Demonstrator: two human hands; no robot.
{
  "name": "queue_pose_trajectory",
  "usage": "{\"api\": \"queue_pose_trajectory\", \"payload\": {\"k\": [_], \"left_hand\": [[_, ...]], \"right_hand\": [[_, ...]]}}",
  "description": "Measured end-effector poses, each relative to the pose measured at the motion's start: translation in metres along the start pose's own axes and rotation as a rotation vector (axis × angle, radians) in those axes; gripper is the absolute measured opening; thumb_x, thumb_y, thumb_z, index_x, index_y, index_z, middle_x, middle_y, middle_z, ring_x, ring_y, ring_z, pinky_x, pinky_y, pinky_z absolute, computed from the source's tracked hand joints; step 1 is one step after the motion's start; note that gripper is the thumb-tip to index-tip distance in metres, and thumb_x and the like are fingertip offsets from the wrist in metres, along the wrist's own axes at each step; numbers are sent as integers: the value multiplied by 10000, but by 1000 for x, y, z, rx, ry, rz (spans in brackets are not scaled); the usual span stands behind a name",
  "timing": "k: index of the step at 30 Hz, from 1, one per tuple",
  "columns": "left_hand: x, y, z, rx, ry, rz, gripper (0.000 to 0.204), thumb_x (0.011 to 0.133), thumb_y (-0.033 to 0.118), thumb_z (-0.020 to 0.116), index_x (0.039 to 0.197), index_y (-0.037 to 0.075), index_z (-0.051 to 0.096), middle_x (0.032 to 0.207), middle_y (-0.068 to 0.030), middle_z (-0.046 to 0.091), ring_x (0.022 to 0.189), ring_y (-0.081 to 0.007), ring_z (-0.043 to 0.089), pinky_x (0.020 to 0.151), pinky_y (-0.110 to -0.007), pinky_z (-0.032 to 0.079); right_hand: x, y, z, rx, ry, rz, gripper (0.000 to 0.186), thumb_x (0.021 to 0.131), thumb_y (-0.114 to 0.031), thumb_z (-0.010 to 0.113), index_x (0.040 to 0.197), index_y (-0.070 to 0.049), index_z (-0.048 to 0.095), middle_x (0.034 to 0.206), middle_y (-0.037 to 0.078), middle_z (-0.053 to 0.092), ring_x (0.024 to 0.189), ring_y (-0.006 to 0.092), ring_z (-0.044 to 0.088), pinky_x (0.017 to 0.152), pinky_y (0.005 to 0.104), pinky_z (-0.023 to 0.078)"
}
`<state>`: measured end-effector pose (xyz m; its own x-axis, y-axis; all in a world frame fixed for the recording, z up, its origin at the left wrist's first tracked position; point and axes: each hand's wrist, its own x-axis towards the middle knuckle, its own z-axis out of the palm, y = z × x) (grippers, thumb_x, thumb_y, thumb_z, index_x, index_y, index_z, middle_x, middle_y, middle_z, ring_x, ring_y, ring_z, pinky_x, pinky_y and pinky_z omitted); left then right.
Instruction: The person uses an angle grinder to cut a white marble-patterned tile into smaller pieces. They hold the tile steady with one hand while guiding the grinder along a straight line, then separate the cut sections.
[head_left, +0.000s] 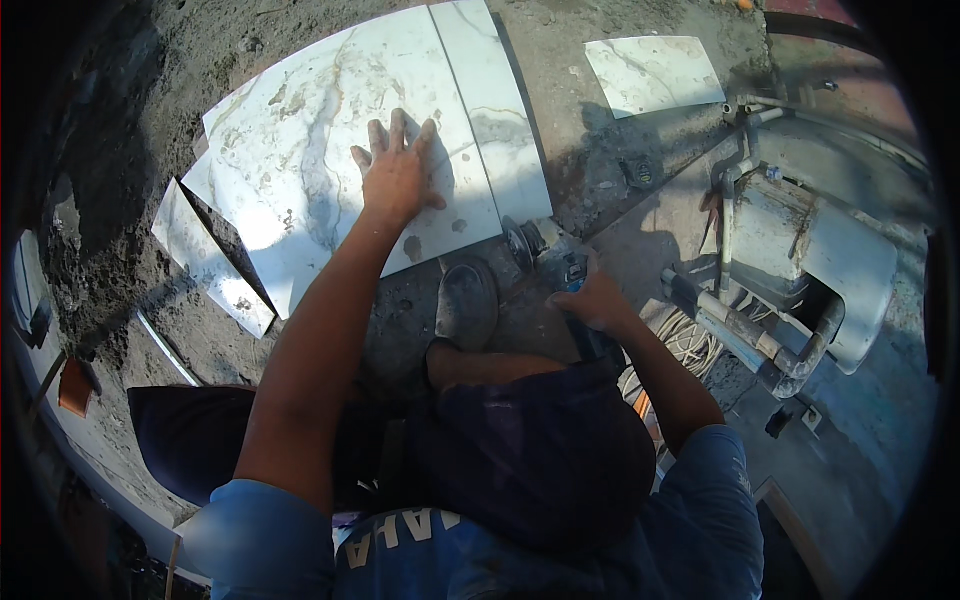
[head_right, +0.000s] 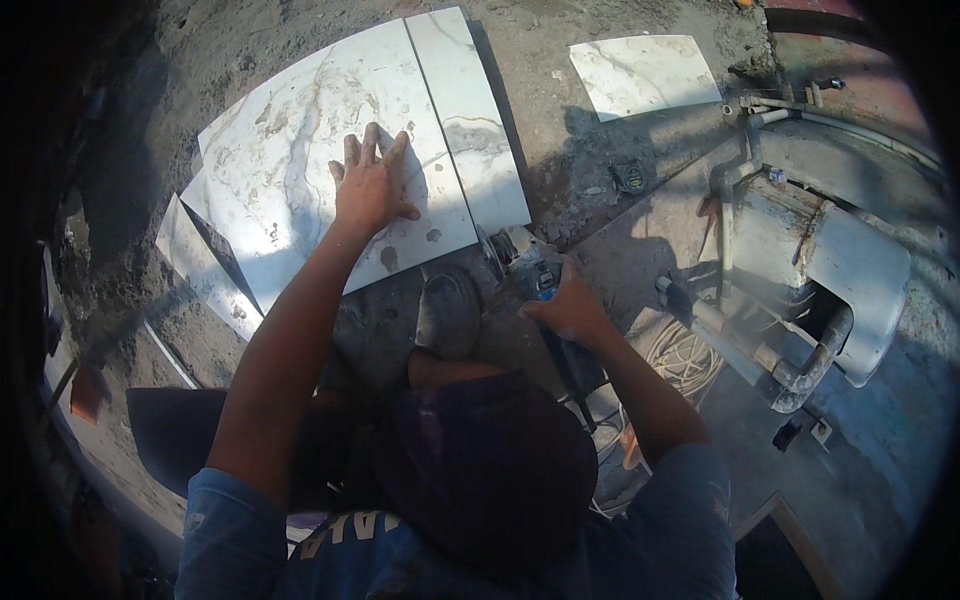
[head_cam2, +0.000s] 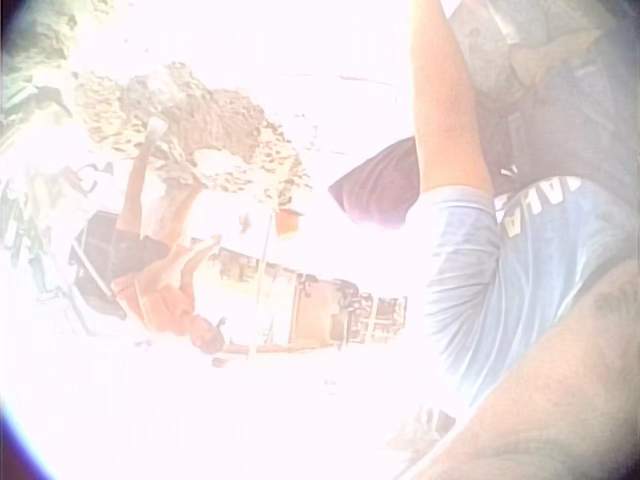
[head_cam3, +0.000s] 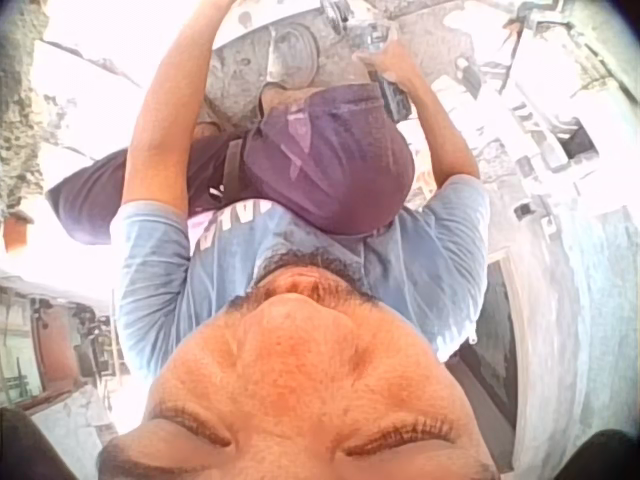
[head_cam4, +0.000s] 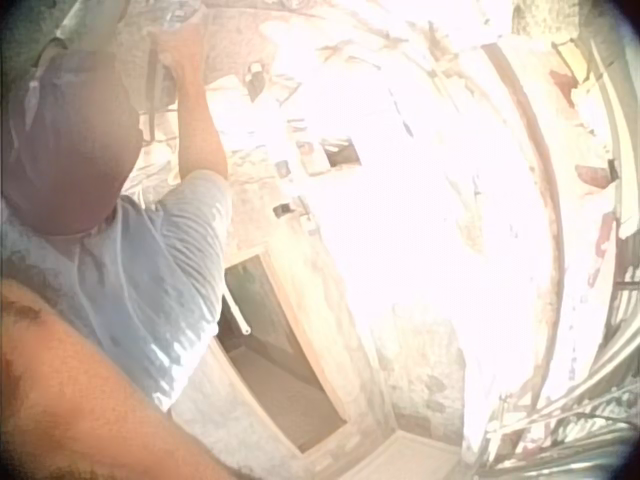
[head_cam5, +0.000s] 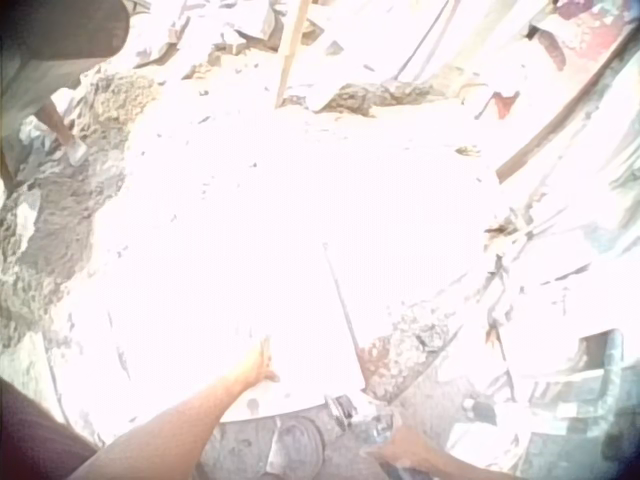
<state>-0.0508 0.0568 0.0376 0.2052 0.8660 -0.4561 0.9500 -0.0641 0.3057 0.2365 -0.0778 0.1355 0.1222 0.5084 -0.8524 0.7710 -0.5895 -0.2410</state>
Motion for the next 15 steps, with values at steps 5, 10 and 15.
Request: {"api": "queue_pose_trajectory", "payload": {"k": [5, 10, 15], "left_hand": [[0, 1, -1, 1, -4, -6, 1243, 561, 326, 985, 1608, 271, 316, 1680, -179, 223, 1533, -485, 201, 1163, -719, 269], [0, 1, -2, -3, -5, -5, 1239, 560, 326, 984, 1606, 274, 323, 1682, -173, 221, 1537, -477, 197, 1164, -719, 270], [-1, 1, -2, -9, 0, -6, 1234, 562, 324, 984, 1605, 274, 326, 1683, -170, 221, 1536, -475, 199, 1162, -718, 276]], "right_hand": [[-1, -1, 0, -12, 14, -15, 1073, 688, -420, 860, 1460, 79, 307, 1261, 337, 626, 1203, 466, 617, 1035, 466, 480], [0, -3, 2, -55, 13, 7, 1069, 688, -423, 862, 1455, 80, 312, 1282, 339, 614, 1218, 465, 608, 1042, 467, 476], [-1, -8, 1, -80, 19, 3, 1067, 694, -428, 865, 1454, 86, 320, 1320, 341, 591, 1246, 462, 589, 1053, 467, 468]]}}
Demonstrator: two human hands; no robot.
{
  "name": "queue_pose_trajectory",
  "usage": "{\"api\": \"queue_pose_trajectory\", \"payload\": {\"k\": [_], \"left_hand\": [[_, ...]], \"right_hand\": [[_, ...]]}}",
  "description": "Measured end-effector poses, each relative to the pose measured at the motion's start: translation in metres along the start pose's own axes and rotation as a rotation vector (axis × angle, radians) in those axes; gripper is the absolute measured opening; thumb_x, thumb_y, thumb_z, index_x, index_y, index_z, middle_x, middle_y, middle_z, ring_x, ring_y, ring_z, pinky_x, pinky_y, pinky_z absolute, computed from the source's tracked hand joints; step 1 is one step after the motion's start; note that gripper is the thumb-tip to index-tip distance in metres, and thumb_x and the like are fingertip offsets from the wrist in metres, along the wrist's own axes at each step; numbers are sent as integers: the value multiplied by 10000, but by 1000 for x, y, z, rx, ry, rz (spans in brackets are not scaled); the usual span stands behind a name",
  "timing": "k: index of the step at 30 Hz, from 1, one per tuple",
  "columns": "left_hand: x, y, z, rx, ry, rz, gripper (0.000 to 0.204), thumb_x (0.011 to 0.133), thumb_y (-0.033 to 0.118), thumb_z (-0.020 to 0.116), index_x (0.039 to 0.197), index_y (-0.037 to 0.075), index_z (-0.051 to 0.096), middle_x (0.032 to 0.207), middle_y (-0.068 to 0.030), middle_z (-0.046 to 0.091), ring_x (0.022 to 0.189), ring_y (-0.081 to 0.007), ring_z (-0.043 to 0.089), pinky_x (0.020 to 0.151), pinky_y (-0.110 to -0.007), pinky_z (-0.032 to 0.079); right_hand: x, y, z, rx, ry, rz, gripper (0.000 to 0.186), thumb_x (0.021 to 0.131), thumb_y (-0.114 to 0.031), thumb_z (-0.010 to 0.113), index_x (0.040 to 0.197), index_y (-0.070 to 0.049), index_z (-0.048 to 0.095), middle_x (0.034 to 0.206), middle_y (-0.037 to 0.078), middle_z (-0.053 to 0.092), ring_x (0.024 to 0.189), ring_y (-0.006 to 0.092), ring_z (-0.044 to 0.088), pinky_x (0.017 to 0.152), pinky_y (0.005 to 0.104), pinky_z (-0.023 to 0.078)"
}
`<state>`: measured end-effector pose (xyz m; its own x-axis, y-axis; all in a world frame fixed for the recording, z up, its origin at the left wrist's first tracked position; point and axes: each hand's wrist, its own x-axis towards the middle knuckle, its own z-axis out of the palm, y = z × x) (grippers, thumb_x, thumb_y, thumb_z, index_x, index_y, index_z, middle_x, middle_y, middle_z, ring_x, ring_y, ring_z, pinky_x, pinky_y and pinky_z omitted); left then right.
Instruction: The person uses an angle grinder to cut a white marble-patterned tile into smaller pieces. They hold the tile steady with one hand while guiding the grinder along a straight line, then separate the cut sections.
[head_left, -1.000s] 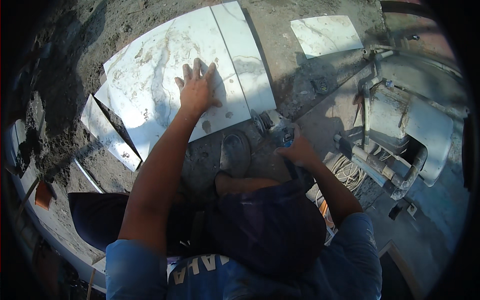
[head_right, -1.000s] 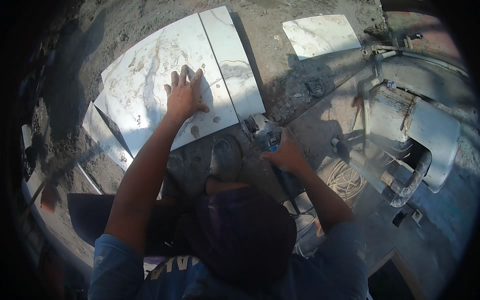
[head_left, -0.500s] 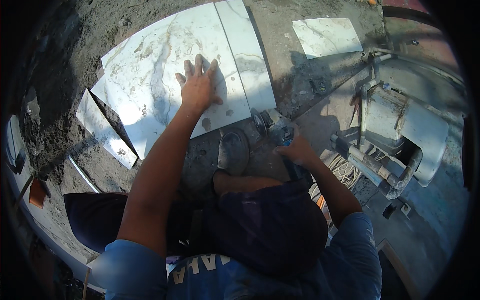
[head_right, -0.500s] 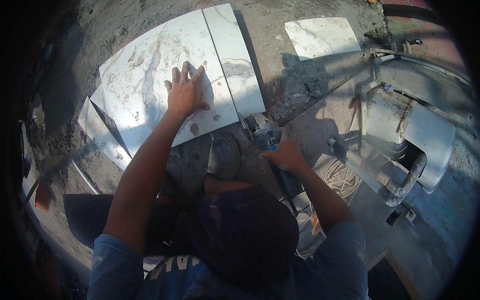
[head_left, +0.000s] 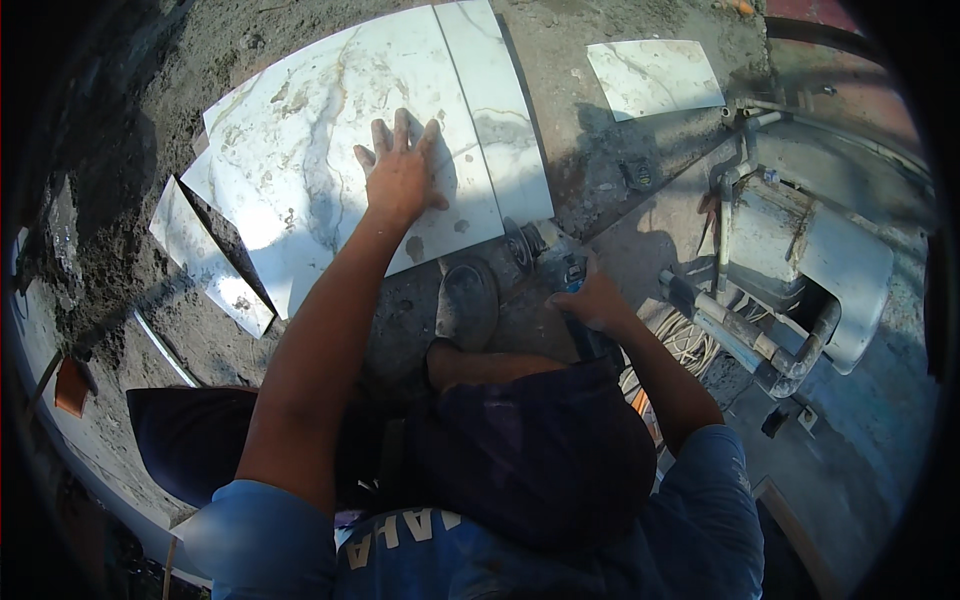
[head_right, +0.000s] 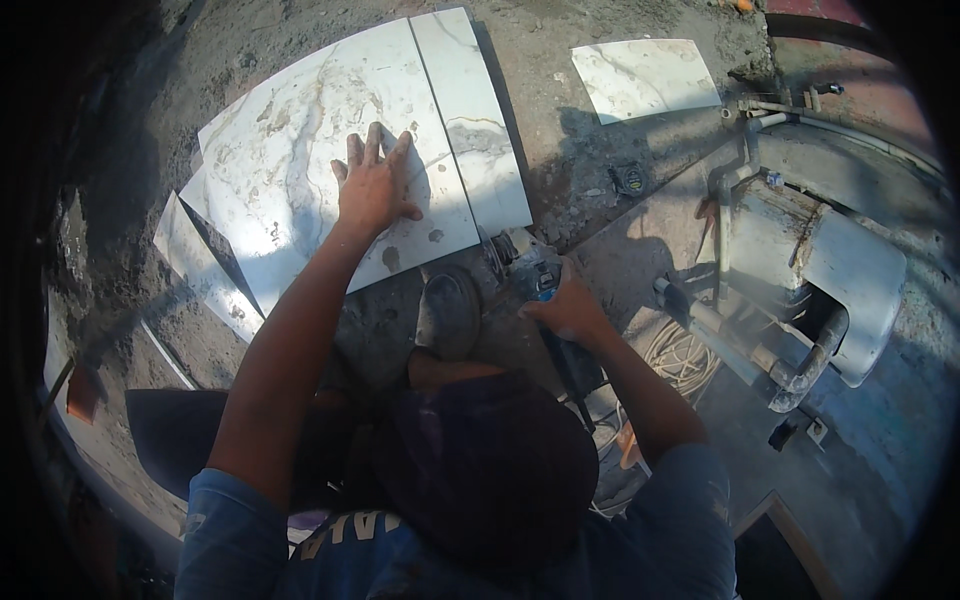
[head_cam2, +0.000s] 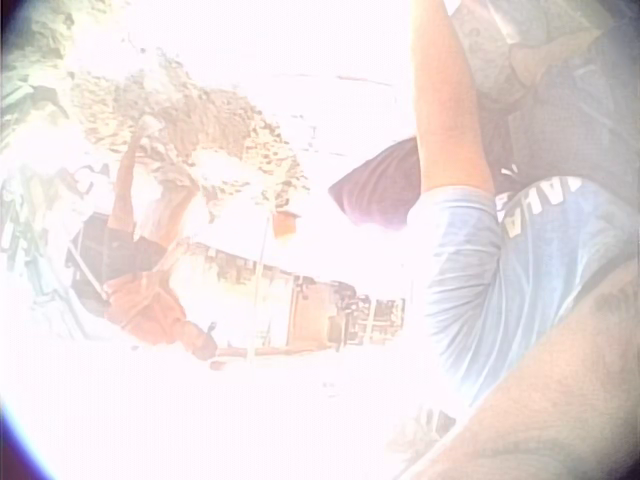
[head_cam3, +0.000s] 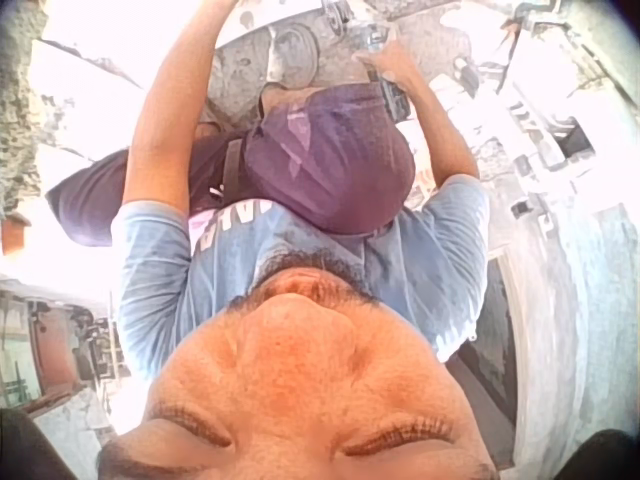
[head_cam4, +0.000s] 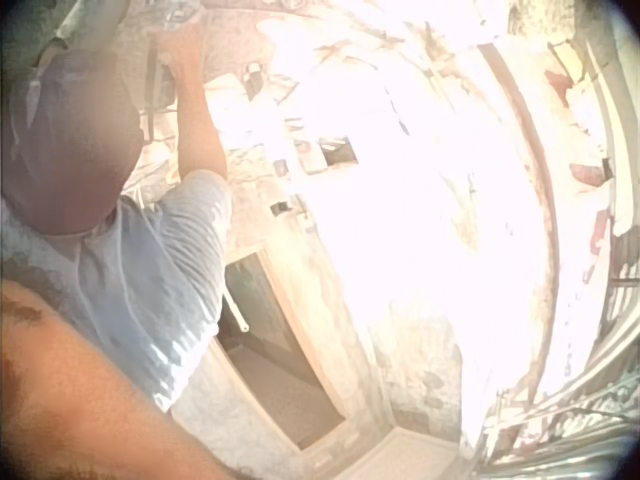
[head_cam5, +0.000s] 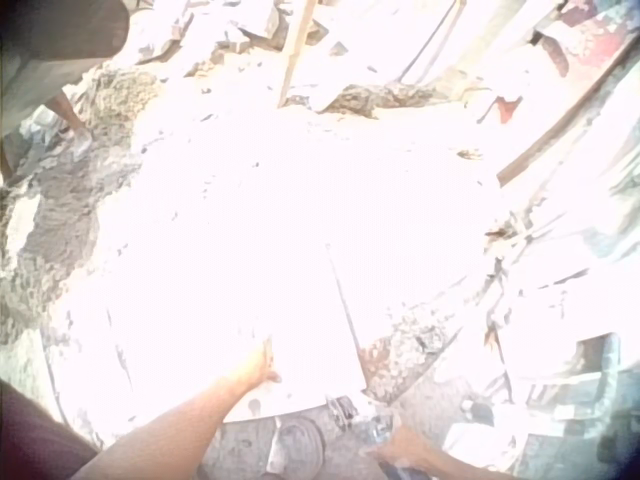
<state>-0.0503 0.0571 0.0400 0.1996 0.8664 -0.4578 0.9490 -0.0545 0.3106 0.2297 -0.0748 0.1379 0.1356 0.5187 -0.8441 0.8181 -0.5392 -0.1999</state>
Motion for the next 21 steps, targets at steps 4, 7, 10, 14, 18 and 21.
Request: {"api": "queue_pose_trajectory", "payload": {"k": [4, 7, 10, 14, 18, 21], "left_hand": [[0, 1, -1, -1, -2, -2, 1233, 565, 322, 984, 1604, 275, 324, 1684, -170, 217, 1535, -477, 200, 1160, -719, 282], [0, 1, -1, 2, -5, -3, 1231, 566, 327, 984, 1604, 278, 323, 1685, -170, 213, 1535, -479, 198, 1160, -718, 287], [0, 0, -1, 9, -7, -4, 1227, 571, 335, 982, 1604, 284, 322, 1686, -166, 211, 1536, -479, 198, 1159, -716, 291], [1, -1, 1, 7, -8, -2, 1226, 575, 345, 979, 1606, 292, 318, 1686, -159, 210, 1536, -477, 198, 1162, -716, 289], [1, -1, 0, 5, -13, -4, 1231, 571, 345, 980, 1607, 296, 316, 1690, -156, 204, 1537, -475, 197, 1164, -716, 285], [1, -1, 0, 2, -13, -3, 1231, 569, 343, 981, 1606, 297, 319, 1691, -156, 202, 1538, -475, 196, 1164, -716, 284]], "right_hand": [[5, 6, 2, 37, -4, -15, 1068, 697, -431, 866, 1446, 101, 324, 1327, 342, 585, 1256, 460, 582, 1062, 468, 463], [6, 6, 2, 52, 3, -21, 1078, 693, -425, 867, 1447, 113, 317, 1330, 340, 581, 1261, 454, 579, 1069, 465, 460], [8, 2, 2, 39, 5, 3, 1092, 686, -414, 873, 1456, 115, 308, 1347, 336, 567, 1273, 445, 570, 1077, 457, 456], [10, -7, -1, 28, 2, 18, 1101, 679, -395, 879, 1469, 109, 302, 1374, 328, 544, 1284, 434, 561, 1086, 444, 451], [13, -10, -2, 88, 23, -21, 1075, 675, -377, 875, 1458, 104, 318, 1379, 323, 538, 1278, 416, 565, 1081, 439, 455], [13, -11, -2, 74, 34, -18, 1046, 672, -367, 873, 1439, 103, 339, 1351, 314, 560, 1257, 405, 580, 1068, 434, 462]]}}
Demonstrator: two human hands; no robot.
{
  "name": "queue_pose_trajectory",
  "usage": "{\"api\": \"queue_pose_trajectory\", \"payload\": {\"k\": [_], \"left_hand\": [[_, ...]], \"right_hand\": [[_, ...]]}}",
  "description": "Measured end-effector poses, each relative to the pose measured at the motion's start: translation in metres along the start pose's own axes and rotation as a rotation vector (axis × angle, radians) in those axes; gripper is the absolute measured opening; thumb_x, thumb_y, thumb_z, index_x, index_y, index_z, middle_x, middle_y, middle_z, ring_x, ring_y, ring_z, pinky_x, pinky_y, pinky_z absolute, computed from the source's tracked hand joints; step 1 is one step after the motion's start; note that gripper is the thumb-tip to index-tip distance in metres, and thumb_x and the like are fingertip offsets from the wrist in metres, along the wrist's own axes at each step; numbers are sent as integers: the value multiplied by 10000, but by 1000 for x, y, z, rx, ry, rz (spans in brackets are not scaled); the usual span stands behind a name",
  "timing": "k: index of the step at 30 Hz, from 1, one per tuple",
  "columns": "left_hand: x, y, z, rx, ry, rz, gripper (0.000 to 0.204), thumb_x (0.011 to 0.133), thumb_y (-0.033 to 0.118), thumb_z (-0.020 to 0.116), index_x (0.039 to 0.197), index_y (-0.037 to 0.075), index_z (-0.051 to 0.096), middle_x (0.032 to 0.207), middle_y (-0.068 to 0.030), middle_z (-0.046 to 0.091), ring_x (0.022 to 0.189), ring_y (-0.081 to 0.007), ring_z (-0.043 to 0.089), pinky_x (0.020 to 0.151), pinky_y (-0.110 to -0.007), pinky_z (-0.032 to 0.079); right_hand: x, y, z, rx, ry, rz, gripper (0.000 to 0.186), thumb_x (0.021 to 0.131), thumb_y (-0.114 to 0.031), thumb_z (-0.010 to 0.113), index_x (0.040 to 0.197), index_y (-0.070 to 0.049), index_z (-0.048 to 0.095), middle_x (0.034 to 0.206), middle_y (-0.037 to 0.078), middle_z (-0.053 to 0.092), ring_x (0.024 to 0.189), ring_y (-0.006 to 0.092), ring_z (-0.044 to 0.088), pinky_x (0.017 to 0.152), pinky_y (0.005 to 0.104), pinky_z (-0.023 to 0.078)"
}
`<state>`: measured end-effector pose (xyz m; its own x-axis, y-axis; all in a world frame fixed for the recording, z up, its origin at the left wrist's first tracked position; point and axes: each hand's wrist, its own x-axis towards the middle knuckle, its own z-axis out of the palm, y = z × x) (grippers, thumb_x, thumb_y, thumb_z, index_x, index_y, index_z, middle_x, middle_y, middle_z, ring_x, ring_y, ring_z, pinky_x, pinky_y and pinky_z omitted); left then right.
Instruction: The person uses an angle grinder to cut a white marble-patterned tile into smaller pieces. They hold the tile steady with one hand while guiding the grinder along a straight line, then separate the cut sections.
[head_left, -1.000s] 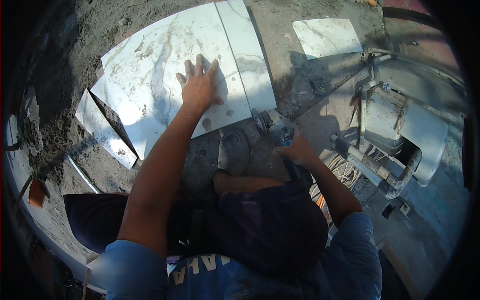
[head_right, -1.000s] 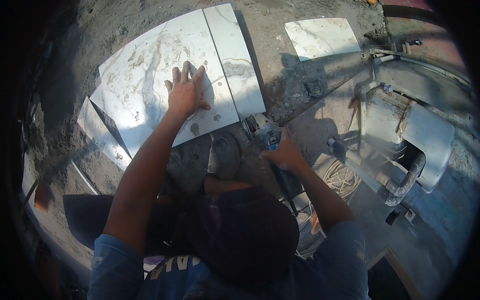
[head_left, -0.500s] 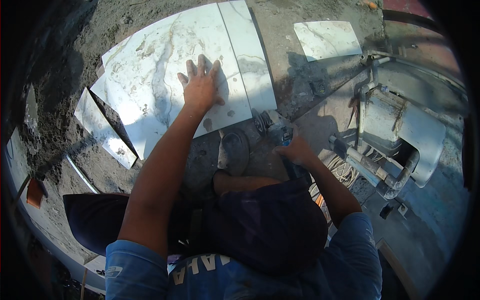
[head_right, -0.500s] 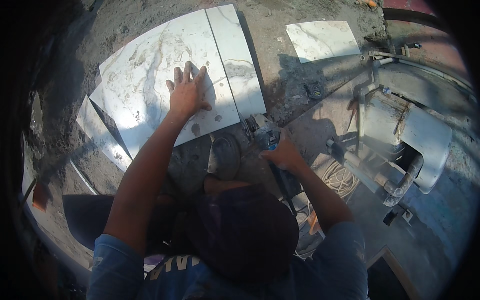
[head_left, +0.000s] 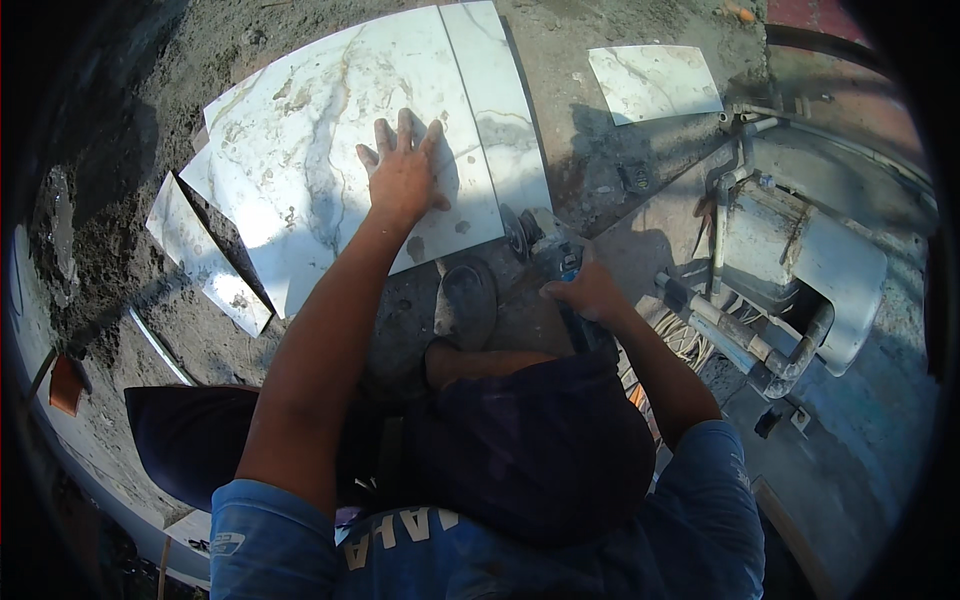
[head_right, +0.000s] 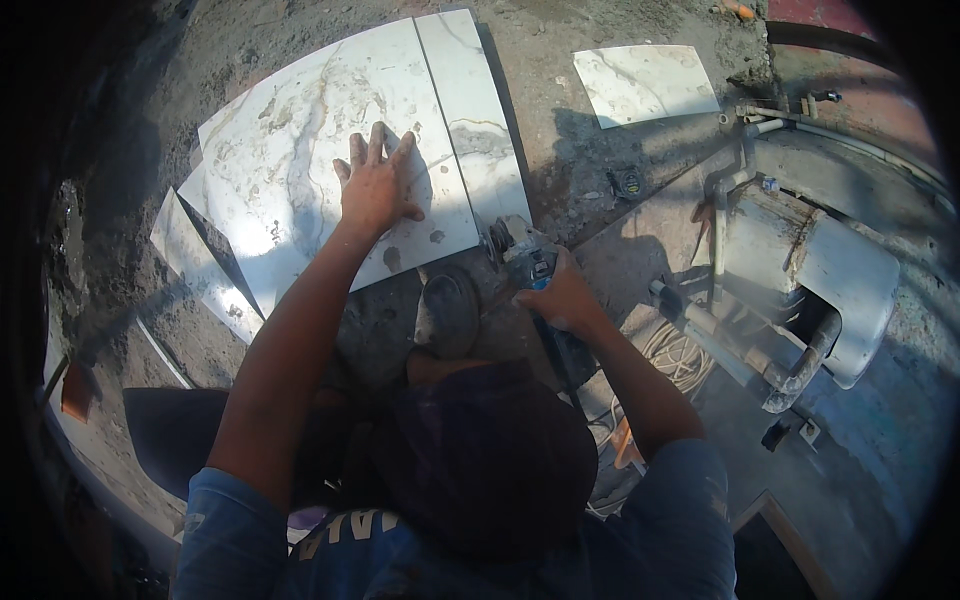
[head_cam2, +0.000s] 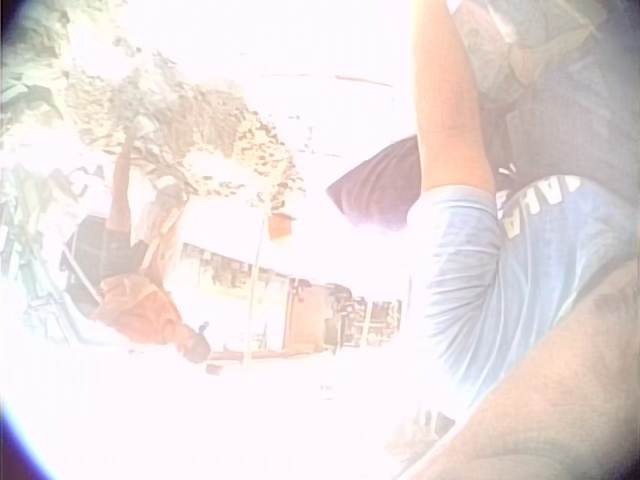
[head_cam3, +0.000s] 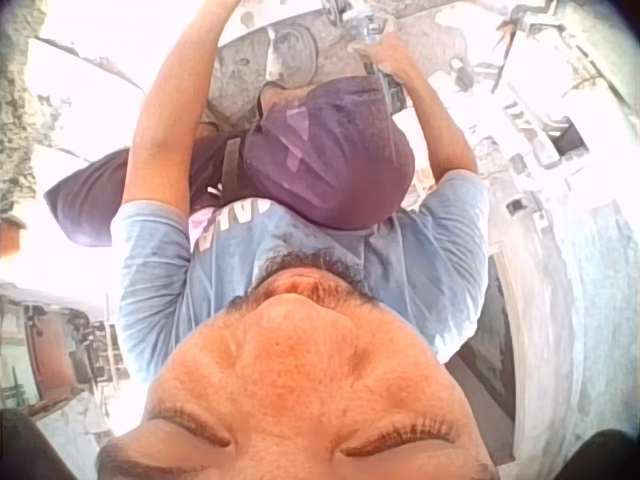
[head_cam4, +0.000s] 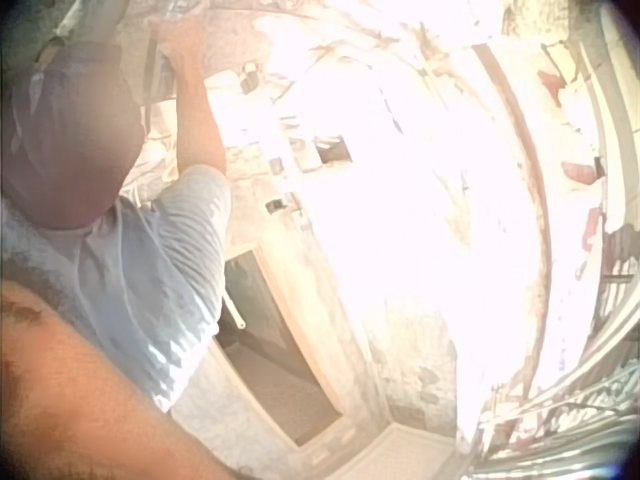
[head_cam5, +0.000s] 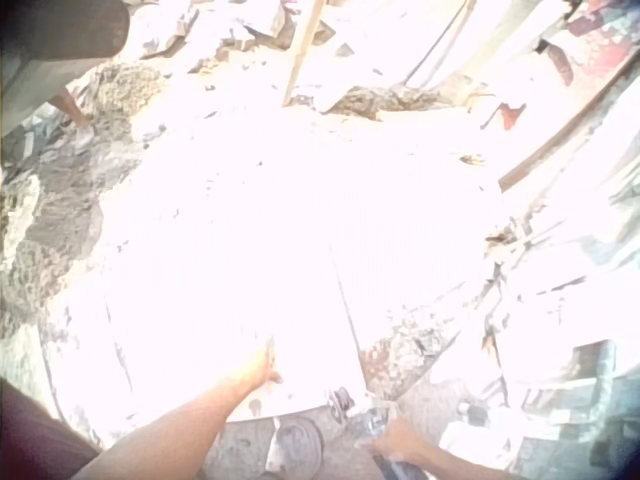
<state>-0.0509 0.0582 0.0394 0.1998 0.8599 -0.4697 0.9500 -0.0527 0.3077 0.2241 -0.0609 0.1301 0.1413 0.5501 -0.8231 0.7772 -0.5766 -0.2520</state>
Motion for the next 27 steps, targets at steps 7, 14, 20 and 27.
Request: {"api": "queue_pose_trajectory", "payload": {"k": [7, 14, 20, 27], "left_hand": [[0, 0, 1, 9, 4, -8, 1229, 564, 347, 981, 1602, 296, 326, 1691, -159, 200, 1536, -478, 198, 1161, -719, 288], [3, -2, 6, -13, 9, 7, 1205, 588, 370, 970, 1600, 293, 321, 1683, -138, 202, 1535, -477, 174, 1153, -751, 258], [2, -3, 6, -21, 15, 5, 1205, 580, 362, 975, 1597, 292, 333, 1683, -137, 205, 1536, -475, 177, 1160, -747, 249], [1, -4, 4, -31, -4, 0, 1206, 581, 347, 974, 1600, 291, 331, 1692, -139, 190, 1542, -475, 162, 1164, -744, 242]], "right_hand": [[-5, -8, -1, 8, -14, 17, 1026, 673, -369, 873, 1418, 105, 351, 1305, 311, 588, 1221, 402, 602, 1048, 430, 472], [10, -5, -3, 6, 22, -28, 1104, 671, -388, 881, 1455, 128, 300, 1333, 341, 577, 1234, 416, 601, 1054, 431, 473], [19, -22, -11, -20, 1, -3, 1150, 677, -398, 880, 1478, 144, 258, 1260, 331, 631, 1194, 418, 631, 1031, 422, 492], [29, -40, -15, 14, 59, -80, 1087, 676, -372, 889, 1437, 131, 299, 1210, 299, 652, 1130, 373, 656, 990, 396, 509]]}}
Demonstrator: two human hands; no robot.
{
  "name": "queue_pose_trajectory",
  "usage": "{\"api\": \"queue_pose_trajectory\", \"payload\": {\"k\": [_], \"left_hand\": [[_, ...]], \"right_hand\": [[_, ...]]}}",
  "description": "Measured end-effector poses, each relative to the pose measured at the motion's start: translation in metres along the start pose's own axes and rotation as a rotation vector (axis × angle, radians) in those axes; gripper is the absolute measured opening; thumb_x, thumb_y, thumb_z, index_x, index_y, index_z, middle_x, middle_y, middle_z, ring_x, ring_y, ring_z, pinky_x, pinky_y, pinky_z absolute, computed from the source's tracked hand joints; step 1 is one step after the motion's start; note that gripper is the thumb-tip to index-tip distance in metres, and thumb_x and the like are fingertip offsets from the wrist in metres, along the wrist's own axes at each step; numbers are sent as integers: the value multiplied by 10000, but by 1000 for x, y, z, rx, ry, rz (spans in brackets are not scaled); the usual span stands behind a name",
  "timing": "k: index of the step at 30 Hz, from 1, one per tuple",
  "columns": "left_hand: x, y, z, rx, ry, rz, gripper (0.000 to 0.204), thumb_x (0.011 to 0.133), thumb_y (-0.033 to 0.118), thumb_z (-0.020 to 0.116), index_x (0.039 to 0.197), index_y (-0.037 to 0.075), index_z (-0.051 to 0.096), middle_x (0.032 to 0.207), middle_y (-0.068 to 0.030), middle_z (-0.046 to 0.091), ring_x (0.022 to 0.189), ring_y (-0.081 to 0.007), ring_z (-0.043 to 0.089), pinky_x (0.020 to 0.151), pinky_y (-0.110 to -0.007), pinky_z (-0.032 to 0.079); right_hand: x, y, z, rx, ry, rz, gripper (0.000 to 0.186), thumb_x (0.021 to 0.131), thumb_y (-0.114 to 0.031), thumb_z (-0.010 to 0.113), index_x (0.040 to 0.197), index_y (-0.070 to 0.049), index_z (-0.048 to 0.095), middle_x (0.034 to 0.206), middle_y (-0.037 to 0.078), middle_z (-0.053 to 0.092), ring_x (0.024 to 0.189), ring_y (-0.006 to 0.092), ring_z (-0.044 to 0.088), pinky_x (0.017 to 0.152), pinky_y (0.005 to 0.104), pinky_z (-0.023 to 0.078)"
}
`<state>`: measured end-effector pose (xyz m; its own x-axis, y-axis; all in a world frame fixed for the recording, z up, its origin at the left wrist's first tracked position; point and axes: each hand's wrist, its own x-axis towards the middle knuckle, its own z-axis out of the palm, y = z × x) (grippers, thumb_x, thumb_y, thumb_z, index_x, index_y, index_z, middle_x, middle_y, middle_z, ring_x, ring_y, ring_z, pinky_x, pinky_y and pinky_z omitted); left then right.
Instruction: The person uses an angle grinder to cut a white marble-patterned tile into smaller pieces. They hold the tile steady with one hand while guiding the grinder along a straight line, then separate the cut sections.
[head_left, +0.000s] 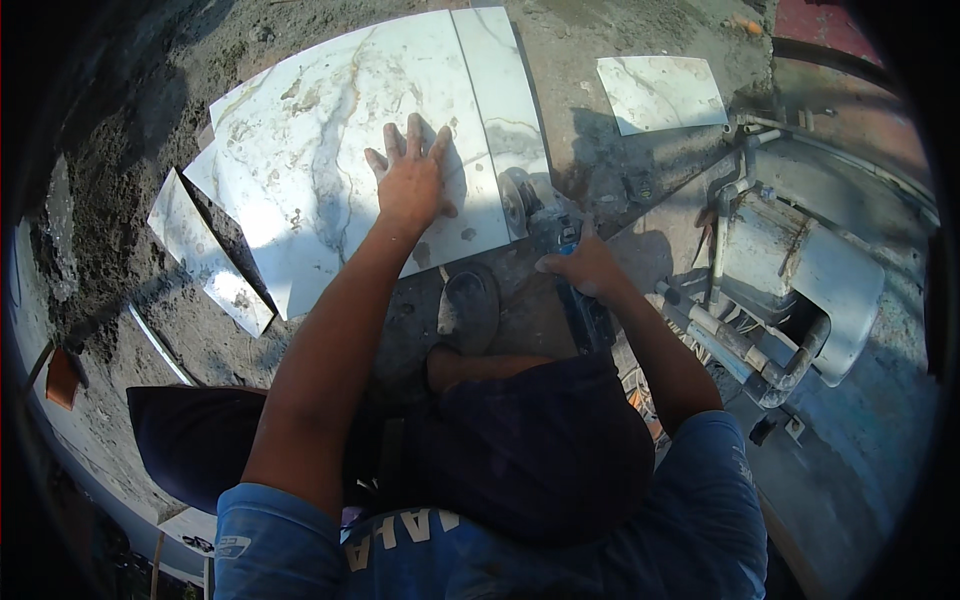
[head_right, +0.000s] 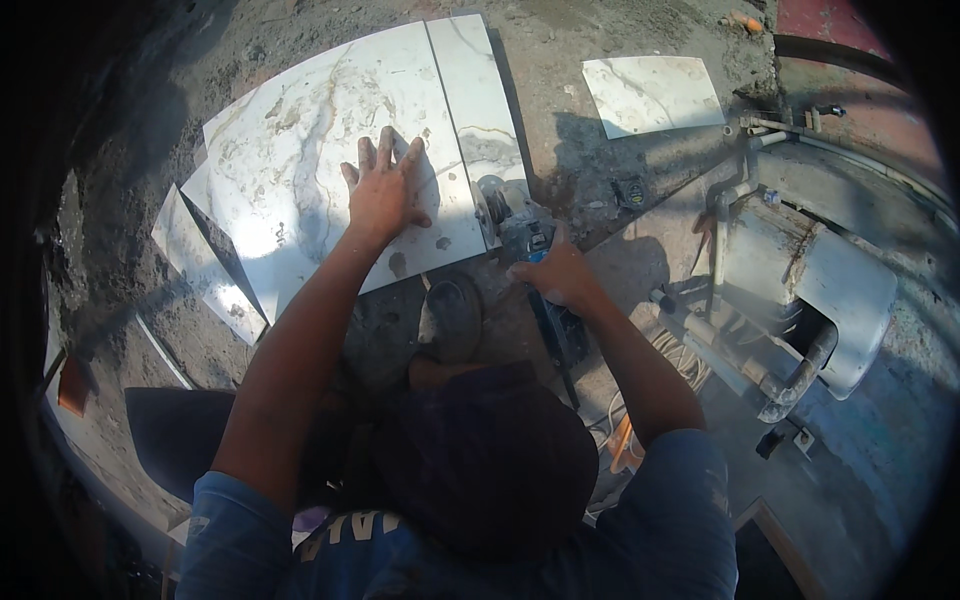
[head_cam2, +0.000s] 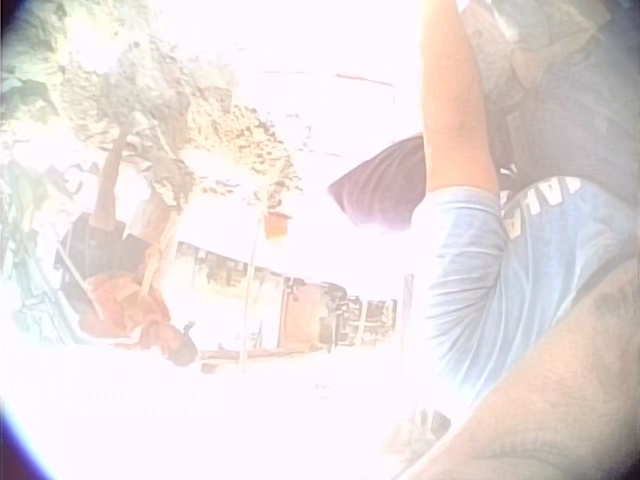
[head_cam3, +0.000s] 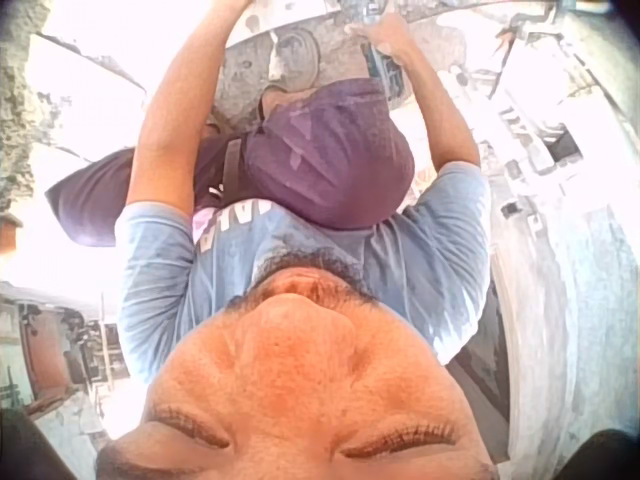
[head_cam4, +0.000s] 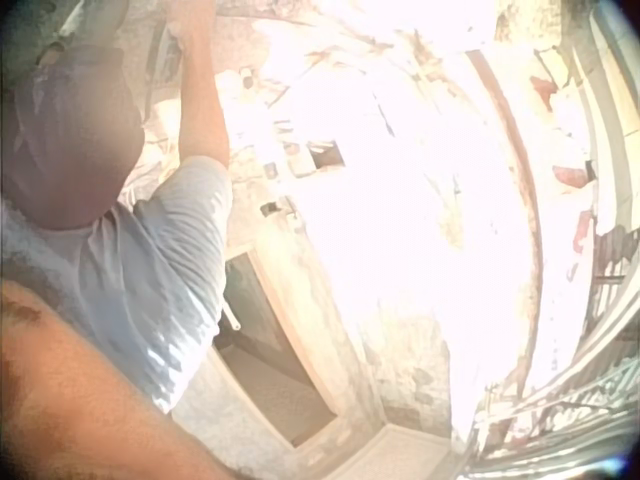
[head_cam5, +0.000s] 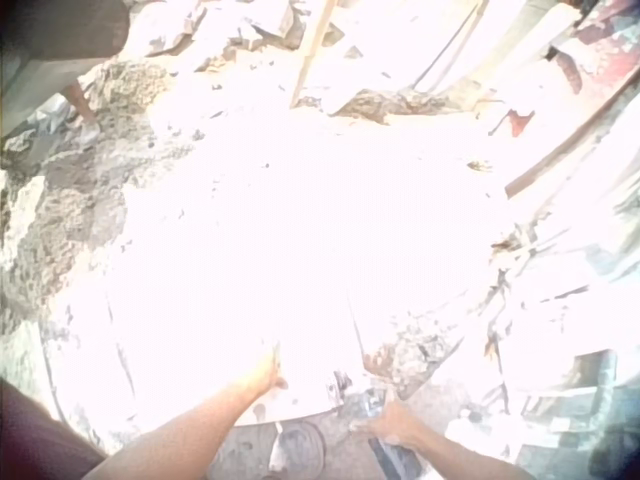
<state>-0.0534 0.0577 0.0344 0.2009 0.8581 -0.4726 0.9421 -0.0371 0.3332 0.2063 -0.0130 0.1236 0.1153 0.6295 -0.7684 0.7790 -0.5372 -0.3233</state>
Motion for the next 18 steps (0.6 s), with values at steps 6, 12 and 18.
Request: {"api": "queue_pose_trajectory", "payload": {"k": [6, 12, 18], "left_hand": [[0, 1, -1, -17, -8, 3, 1199, 589, 343, 971, 1602, 280, 331, 1694, -143, 188, 1542, -478, 159, 1169, -743, 230], [1, 0, 1, -15, -5, 7, 1203, 596, 346, 970, 1606, 269, 321, 1694, -148, 184, 1542, -481, 156, 1174, -743, 215], [0, 1, -2, 7, -19, 3, 1215, 598, 371, 965, 1613, 279, 305, 1699, -146, 176, 1542, -476, 164, 1173, -736, 228]], "right_hand": [[17, -4, -2, 73, -1, -31, 1086, 679, -351, 895, 1437, 140, 292, 1216, 300, 644, 1133, 357, 654, 984, 388, 510], [38, -12, -6, 43, -3, -28, 1127, 686, -350, 895, 1462, 162, 259, 1266, 332, 624, 1181, 390, 641, 1013, 400, 502], [56, -22, -12, 26, 25, -75, 1087, 714, -358, 900, 1439, 168, 284, 1248, 315, 629, 1161, 363, 642, 997, 399, 508]]}}
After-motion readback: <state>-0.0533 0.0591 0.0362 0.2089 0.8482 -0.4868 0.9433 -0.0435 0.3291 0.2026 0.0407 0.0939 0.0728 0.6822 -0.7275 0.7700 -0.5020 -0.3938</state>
